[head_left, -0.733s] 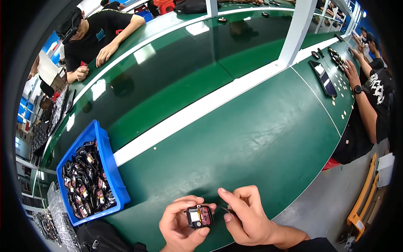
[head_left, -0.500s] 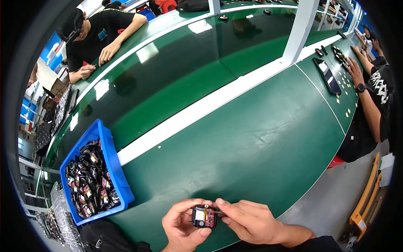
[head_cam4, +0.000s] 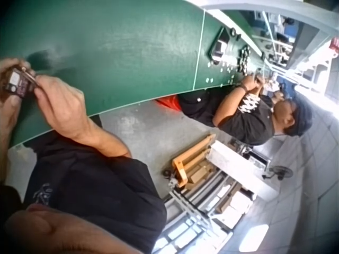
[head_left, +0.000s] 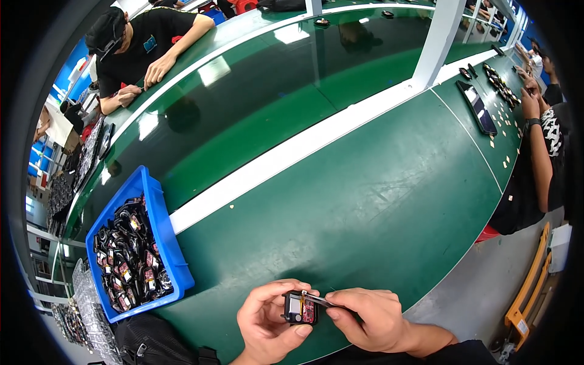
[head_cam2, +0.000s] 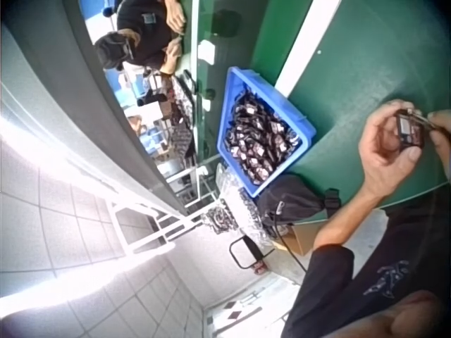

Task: The person is assembling electronic components, specifically placing small parts into a circuit board casing using tweezers.

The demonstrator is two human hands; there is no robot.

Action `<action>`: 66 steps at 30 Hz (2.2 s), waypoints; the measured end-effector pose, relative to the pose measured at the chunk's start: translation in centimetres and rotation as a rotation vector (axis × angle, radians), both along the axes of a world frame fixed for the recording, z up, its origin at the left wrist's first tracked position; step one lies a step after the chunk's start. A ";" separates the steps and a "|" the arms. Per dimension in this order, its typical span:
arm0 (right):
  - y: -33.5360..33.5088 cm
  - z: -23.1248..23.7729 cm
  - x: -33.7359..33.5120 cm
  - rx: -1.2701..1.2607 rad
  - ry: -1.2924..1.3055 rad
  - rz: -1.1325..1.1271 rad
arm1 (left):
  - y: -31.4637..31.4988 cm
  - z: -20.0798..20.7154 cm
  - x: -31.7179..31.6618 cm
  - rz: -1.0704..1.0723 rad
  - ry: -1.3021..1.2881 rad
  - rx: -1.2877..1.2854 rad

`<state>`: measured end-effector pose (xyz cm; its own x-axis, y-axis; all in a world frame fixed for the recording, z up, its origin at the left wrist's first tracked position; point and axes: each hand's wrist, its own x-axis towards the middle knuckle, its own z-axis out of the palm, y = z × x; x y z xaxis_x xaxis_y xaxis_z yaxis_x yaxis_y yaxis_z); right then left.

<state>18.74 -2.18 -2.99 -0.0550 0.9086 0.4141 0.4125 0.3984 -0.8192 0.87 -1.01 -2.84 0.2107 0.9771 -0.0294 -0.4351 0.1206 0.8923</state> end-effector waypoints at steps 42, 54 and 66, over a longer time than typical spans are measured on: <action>-0.1 0.0 0.1 -0.059 0.021 0.000 | 0.1 -0.1 -0.4 -0.013 0.085 0.012; -0.1 -0.1 0.1 -0.063 0.037 -0.004 | 0.4 0.8 -0.1 0.010 0.144 0.037; -0.1 0.0 0.2 -0.076 0.022 0.012 | 0.5 0.7 -0.1 0.001 0.145 0.036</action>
